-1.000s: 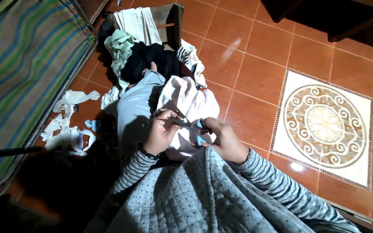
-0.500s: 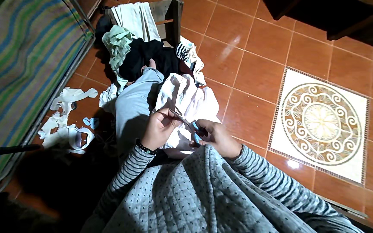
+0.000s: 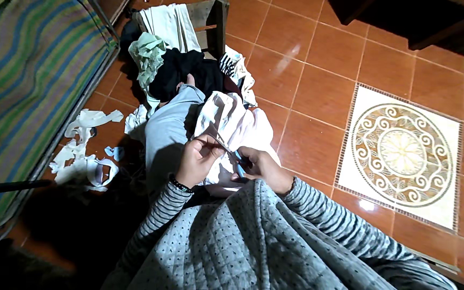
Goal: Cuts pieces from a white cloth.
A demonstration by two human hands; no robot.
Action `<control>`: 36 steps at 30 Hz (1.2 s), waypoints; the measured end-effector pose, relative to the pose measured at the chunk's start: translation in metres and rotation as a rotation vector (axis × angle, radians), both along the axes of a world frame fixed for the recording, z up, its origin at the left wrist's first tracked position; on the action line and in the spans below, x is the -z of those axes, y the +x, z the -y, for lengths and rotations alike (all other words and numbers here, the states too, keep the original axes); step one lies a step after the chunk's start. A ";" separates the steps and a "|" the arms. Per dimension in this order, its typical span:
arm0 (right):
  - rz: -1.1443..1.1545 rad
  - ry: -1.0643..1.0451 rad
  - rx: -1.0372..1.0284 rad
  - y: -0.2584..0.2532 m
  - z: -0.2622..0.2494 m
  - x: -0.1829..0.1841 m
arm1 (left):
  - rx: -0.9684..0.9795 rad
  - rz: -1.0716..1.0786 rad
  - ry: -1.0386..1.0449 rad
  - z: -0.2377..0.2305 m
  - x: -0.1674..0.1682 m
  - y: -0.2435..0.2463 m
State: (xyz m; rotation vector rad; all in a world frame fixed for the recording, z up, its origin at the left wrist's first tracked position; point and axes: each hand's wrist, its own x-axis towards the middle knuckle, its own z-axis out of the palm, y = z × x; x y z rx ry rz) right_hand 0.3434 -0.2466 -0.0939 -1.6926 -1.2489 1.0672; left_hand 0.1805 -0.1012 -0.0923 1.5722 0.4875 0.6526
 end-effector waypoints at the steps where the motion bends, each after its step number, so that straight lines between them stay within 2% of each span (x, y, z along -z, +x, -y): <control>1: -0.009 0.004 0.011 -0.002 -0.001 0.000 | 0.002 -0.003 -0.006 0.000 0.000 0.000; 11: -0.046 0.050 -0.001 0.001 -0.002 0.006 | -0.026 -0.026 0.024 0.004 0.002 -0.001; 14: -0.098 0.096 -0.001 0.003 -0.002 0.006 | 0.074 0.065 -0.032 -0.004 0.002 -0.011; 16: -0.129 0.155 0.028 0.007 0.001 0.009 | 0.207 0.135 -0.160 -0.016 0.009 -0.026; 18: -0.151 0.182 0.055 0.012 0.007 0.015 | 0.239 0.071 -0.366 -0.025 0.015 -0.038; 20: -0.174 0.143 0.056 0.013 0.012 0.021 | 0.061 -0.129 -0.563 -0.023 0.012 -0.036; 22: -0.187 0.110 0.033 0.011 0.015 0.025 | -0.090 -0.335 -0.654 -0.023 0.008 -0.019; 29: -0.223 0.076 0.011 0.008 0.019 0.023 | -0.031 -0.558 -0.612 -0.035 0.023 0.031; 32: -0.234 0.074 0.025 0.007 0.021 0.024 | 0.027 -0.655 -0.517 -0.037 0.029 0.038; 34: -0.241 0.079 0.031 0.007 0.021 0.026 | 0.057 -0.651 -0.518 -0.037 0.030 0.039; 36: -0.243 0.082 0.038 0.007 0.021 0.025 | -0.005 -0.561 -0.583 -0.036 0.025 0.037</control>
